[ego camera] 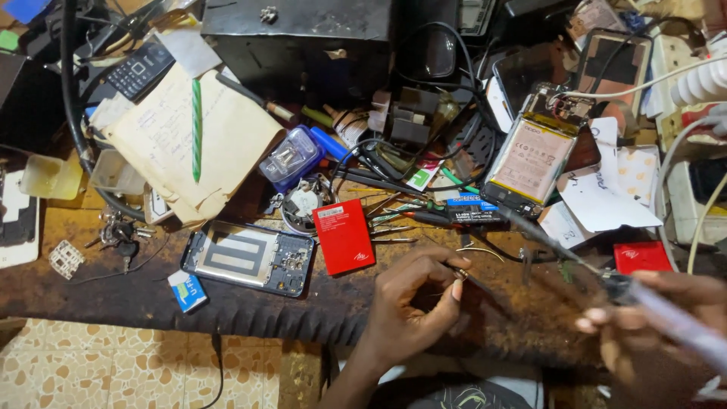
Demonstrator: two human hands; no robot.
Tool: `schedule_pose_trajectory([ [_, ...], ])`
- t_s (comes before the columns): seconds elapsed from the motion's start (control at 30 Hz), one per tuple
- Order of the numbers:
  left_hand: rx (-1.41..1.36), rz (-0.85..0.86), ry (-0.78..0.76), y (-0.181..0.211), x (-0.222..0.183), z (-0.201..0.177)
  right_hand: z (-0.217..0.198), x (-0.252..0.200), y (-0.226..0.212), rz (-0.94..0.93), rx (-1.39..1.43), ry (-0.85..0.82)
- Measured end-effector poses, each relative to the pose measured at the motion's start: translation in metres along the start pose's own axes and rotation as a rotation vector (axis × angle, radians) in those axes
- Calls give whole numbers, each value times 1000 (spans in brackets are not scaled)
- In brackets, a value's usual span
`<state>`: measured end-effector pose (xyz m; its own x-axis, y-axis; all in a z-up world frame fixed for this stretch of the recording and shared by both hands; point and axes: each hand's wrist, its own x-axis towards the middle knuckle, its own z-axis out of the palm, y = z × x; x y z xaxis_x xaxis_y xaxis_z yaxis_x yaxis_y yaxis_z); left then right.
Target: Soldering components on a small electronic device using a soldering iron and flux syringe on a cluttered workbench.
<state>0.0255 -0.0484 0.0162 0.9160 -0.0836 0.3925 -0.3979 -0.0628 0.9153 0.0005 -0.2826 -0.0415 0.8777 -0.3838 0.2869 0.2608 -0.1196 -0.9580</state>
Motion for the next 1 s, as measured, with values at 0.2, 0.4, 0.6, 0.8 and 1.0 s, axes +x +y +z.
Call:
schedule_pose_trajectory([
  [0.2, 39, -15, -28, 2, 6, 0, -12, 38, -1, 111, 269, -63],
  [0.4, 33, -51, -85, 4, 16, -3, 2, 61, -22, 176, 194, -306],
  [0.6, 77, -18, -89, 4, 20, 1, -33, 64, 17, 839, -325, -754],
  [0.8, 66, -35, -114, 2, 17, 0, 73, 23, -52, -317, -79, -648],
  [1.0, 78, -10, -110, -1, 15, -2, 86, 18, -55, -429, -157, -554],
])
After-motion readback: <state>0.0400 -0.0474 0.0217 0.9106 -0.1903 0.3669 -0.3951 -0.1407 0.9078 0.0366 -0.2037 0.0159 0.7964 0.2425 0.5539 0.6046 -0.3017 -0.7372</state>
